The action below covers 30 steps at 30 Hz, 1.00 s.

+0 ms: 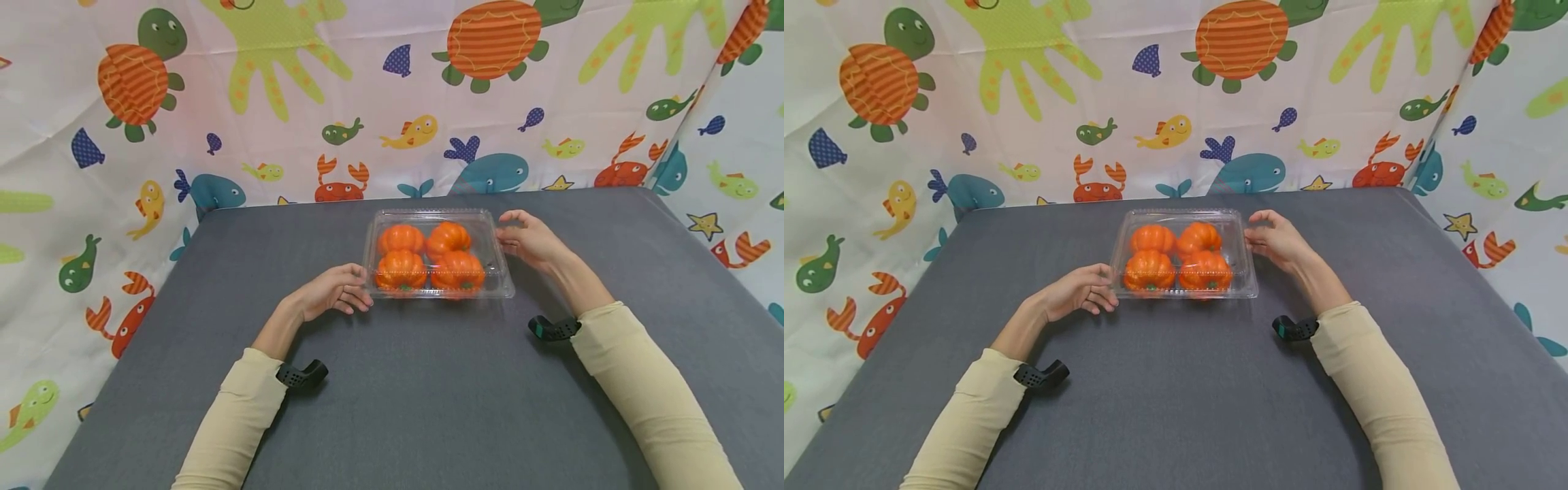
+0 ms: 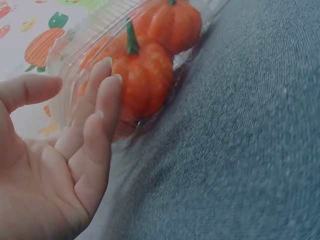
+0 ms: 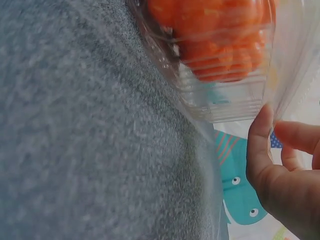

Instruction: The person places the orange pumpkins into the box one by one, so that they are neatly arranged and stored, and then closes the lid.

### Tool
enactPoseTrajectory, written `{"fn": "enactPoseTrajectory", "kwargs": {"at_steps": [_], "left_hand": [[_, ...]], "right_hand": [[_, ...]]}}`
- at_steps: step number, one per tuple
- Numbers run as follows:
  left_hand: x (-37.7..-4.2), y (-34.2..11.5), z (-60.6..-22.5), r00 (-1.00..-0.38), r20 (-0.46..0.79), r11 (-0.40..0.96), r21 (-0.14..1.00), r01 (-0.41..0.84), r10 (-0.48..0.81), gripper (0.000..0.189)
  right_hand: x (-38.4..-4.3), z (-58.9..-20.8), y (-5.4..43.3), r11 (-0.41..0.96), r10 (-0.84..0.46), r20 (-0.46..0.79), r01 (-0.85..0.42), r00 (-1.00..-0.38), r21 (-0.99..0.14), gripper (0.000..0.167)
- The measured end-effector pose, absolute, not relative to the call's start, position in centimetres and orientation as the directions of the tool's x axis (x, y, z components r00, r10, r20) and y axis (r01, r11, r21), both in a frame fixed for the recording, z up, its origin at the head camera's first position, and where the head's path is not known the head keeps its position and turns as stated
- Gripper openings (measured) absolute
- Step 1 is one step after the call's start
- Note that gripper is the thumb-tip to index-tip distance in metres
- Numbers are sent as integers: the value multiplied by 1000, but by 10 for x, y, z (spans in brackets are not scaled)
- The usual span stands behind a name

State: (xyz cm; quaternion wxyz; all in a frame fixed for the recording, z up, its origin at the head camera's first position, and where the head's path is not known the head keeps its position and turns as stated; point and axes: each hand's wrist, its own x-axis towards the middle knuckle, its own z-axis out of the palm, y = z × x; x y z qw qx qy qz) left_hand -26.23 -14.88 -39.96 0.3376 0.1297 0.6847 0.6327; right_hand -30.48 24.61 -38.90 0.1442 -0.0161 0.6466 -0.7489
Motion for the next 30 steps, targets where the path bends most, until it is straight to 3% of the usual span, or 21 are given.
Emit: {"fn": "enactPoseTrajectory", "kwargs": {"at_steps": [4, 8, 16, 24, 30], "left_hand": [[-260, -146, -399, -755, -293, 124, 954, -274, 586, 19], [-261, -145, -401, -787, -281, 45, 951, -307, 550, 11], [-264, -146, -403, -828, -216, -166, 924, -345, 518, 10], [-262, -145, -402, -849, -192, -271, 893, -359, 493, 4], [-262, -142, -403, -851, -195, -307, 874, -377, 487, 5]], "right_hand": [[-310, -391, 239, -80, -181, -161, 178, -970, -981, 19], [-310, -391, 235, -74, -161, -234, 248, -959, -966, 24], [-298, -385, 234, -58, -254, -339, 364, -906, -930, 58], [-275, -379, 238, 51, -369, -355, 363, -859, -930, 55], [-258, -378, 237, -10, -381, -396, 432, -835, -902, 55]]}}
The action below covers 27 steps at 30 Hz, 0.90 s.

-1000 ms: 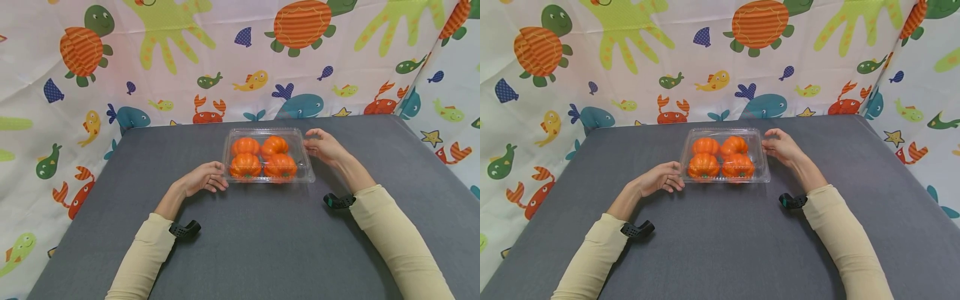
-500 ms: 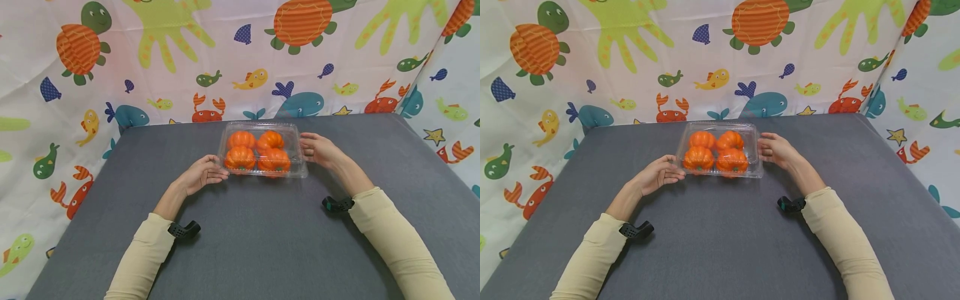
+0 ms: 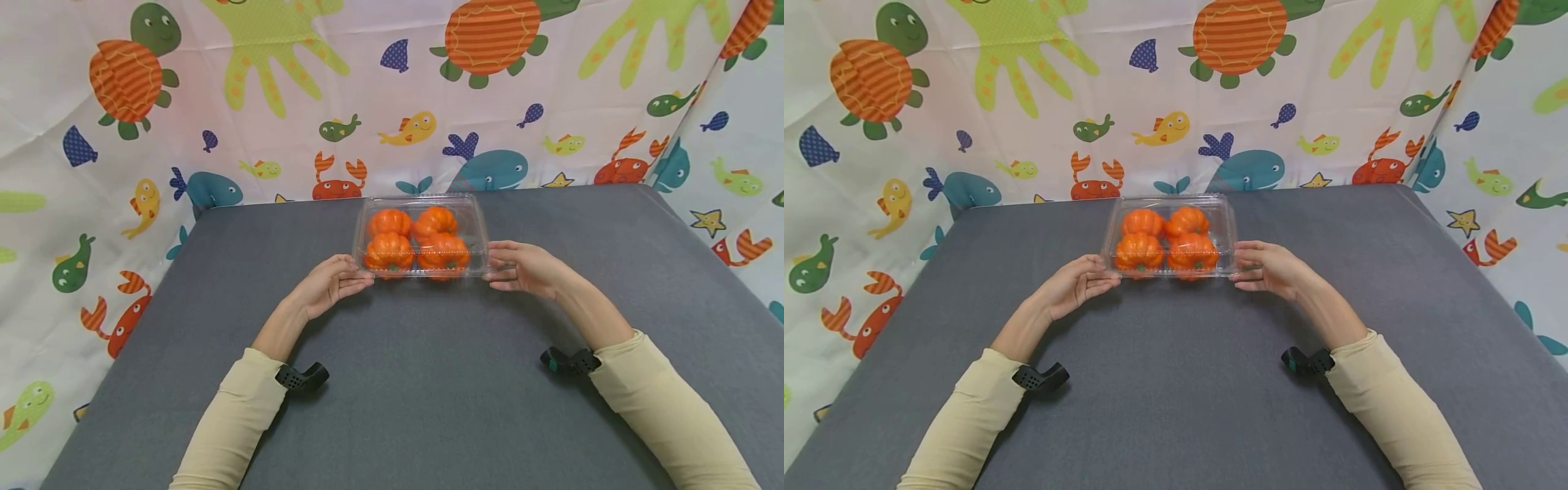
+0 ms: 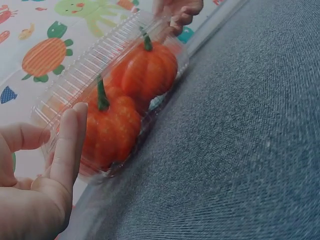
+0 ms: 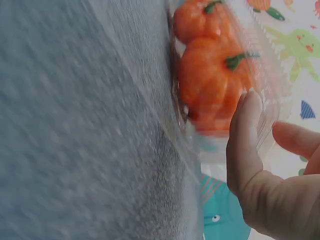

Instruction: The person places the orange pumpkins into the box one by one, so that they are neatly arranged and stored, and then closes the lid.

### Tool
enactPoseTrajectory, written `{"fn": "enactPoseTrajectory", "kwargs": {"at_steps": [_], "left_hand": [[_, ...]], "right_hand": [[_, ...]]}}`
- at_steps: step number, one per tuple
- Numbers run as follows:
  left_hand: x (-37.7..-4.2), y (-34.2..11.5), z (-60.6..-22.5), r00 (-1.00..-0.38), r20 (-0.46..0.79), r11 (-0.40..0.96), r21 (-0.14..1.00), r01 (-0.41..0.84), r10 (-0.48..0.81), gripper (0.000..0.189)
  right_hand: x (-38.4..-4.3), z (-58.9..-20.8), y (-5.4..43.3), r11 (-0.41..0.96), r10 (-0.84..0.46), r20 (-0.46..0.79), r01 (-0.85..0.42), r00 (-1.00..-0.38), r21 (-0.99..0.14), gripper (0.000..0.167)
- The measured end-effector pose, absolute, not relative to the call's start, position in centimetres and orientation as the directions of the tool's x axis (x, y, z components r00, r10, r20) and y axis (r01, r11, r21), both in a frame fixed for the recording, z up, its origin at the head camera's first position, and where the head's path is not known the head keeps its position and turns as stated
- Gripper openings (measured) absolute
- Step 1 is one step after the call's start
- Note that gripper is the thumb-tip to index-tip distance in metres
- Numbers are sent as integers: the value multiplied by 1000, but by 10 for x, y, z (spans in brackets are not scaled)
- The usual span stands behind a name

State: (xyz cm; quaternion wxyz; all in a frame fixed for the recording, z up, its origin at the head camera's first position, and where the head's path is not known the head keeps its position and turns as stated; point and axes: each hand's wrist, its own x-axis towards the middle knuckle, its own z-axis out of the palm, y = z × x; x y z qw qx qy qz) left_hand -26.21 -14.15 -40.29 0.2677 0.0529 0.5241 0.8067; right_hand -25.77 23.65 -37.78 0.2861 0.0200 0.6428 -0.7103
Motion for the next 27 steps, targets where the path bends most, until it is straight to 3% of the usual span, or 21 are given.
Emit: {"fn": "enactPoseTrajectory", "kwargs": {"at_steps": [10, 18, 27], "left_hand": [[-263, -140, -404, -814, -249, -231, 879, -417, 524, 10], [-264, -136, -402, -818, -252, -159, 910, -382, 518, 7], [-260, -134, -403, -848, -243, -204, 905, -373, 471, 5]], "right_hand": [[-251, -379, 234, -167, -390, -364, 454, -846, -875, 56], [-249, -379, 235, -170, -352, -362, 439, -863, -882, 25], [-246, -378, 232, -171, -353, -335, 413, -873, -895, 17]]}}
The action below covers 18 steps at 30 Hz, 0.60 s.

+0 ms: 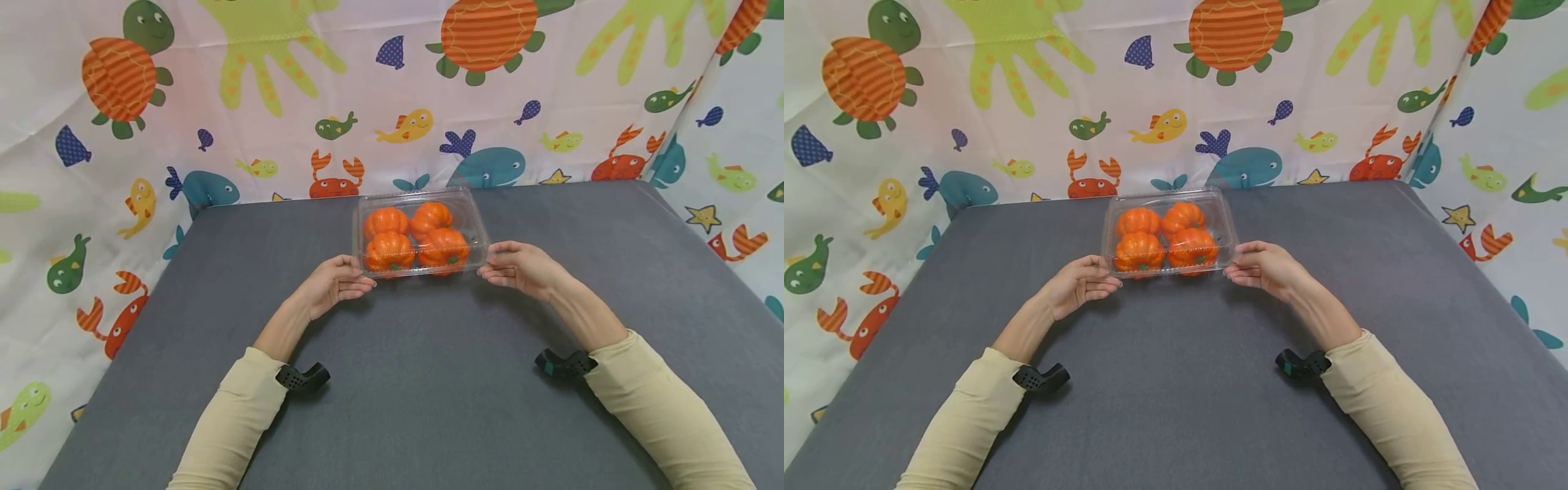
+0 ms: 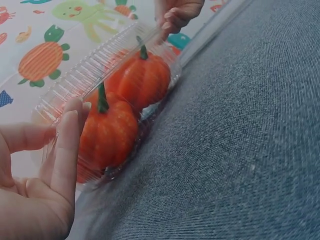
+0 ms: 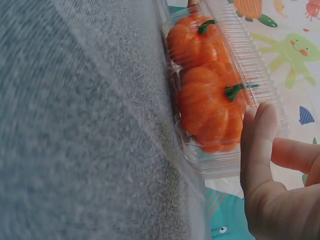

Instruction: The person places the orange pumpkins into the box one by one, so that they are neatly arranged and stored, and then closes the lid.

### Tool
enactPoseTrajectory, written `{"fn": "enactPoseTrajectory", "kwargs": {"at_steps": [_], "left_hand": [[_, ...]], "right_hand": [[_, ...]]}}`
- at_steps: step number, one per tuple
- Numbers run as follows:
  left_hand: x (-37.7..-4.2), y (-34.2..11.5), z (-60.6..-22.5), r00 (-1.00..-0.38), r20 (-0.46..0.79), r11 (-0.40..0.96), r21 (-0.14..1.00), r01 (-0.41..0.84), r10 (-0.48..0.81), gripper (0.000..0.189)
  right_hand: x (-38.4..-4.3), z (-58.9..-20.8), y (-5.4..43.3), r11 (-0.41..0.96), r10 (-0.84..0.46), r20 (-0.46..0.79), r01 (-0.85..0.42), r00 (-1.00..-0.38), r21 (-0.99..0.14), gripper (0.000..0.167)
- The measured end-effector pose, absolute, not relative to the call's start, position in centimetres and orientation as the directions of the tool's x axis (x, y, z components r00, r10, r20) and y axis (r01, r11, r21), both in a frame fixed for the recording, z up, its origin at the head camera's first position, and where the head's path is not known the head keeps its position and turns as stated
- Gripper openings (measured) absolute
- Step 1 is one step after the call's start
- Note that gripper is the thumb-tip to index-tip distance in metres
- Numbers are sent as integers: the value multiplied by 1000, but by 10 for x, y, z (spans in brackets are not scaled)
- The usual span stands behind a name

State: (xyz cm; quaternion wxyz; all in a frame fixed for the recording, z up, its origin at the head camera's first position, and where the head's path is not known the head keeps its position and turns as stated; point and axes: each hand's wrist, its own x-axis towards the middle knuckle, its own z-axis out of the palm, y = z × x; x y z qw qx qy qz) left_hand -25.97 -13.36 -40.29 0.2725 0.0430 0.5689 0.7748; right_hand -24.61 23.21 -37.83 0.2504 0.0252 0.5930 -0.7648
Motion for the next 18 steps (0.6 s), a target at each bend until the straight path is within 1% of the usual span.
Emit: {"fn": "enactPoseTrajectory", "kwargs": {"at_steps": [4, 8, 13, 15, 16, 18], "left_hand": [[-259, -134, -402, -850, -244, -194, 909, -368, 467, 6], [-259, -135, -402, -831, -240, -174, 913, -369, 501, 7], [-261, -140, -403, -799, -272, -99, 920, -379, 537, 7], [-262, -142, -403, -804, -296, -93, 914, -396, 515, 17], [-263, -142, -404, -811, -304, -107, 908, -406, 500, 24], [-265, -145, -404, -828, -318, -156, 890, -429, 462, 38]], "right_hand": [[-246, -376, 231, -175, -355, -343, 422, -870, -889, 17], [-248, -376, 232, -177, -373, -359, 445, -856, -878, 15], [-250, -377, 237, -88, -384, -376, 438, -844, -894, 18], [-251, -378, 240, -74, -369, -381, 435, -848, -897, 24], [-251, -379, 242, -91, -362, -381, 439, -851, -894, 29], [-253, -381, 245, -187, -353, -377, 460, -856, -868, 44]]}}
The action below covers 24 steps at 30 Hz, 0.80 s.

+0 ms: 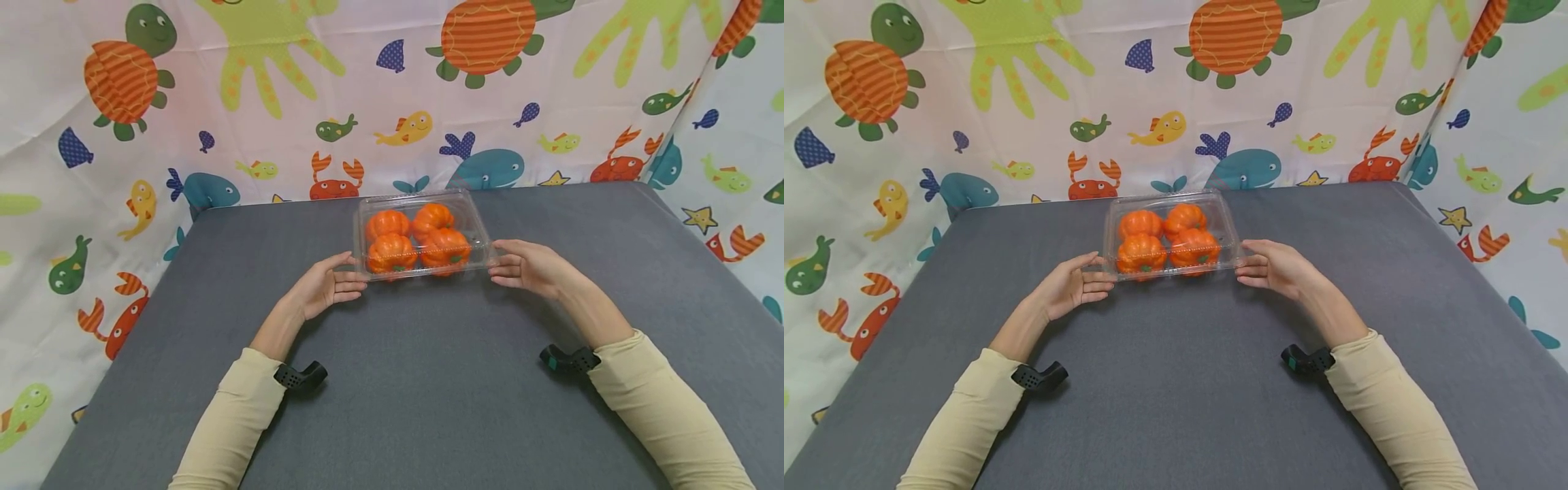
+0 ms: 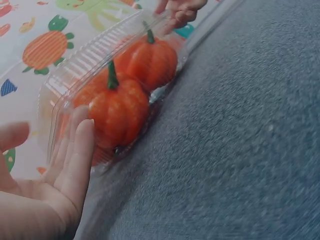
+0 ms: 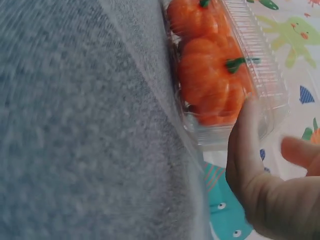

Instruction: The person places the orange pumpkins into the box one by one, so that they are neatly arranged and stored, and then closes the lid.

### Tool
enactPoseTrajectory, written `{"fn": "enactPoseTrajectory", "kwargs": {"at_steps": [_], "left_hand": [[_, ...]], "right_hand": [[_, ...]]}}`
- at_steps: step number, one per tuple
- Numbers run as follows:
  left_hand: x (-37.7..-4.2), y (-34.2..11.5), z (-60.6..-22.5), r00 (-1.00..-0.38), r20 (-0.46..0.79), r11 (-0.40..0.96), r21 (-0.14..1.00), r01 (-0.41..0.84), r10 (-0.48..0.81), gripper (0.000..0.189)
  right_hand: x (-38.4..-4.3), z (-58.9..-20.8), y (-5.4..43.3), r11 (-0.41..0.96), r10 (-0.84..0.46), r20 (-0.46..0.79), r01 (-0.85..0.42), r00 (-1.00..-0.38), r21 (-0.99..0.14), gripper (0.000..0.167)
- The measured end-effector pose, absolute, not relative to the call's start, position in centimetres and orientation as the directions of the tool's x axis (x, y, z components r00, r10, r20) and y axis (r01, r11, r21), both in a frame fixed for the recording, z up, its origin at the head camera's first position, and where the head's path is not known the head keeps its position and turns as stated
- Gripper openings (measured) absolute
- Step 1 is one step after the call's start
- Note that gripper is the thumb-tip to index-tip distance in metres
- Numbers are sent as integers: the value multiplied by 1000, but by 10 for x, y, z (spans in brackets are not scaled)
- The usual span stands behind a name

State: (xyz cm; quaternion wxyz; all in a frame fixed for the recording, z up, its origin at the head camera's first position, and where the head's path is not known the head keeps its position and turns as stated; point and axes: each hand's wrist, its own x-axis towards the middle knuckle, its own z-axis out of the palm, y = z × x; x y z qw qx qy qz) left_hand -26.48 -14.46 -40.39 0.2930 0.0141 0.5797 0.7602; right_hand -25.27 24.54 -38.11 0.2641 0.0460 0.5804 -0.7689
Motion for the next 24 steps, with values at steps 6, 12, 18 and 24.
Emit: {"fn": "enactPoseTrajectory", "kwargs": {"at_steps": [6, 12, 18, 24], "left_hand": [[-271, -150, -406, -877, -316, -406, 793, -453, 361, 62], [-276, -157, -403, -954, -215, -516, 805, -293, 206, 60], [-295, -175, -394, -984, -152, -301, 938, -174, 94, 61], [-314, -210, -392, -991, -111, 164, 979, -122, -71, 69]], "right_hand": [[-261, -394, 255, -689, -321, -277, 424, -906, -588, 73], [-257, -398, 272, -773, -125, -161, 198, -979, -603, 64], [-265, -395, 294, -470, -62, -44, 68, -997, -880, 62], [-281, -396, 320, -31, -28, 30, -29, -999, -999, 64]]}}
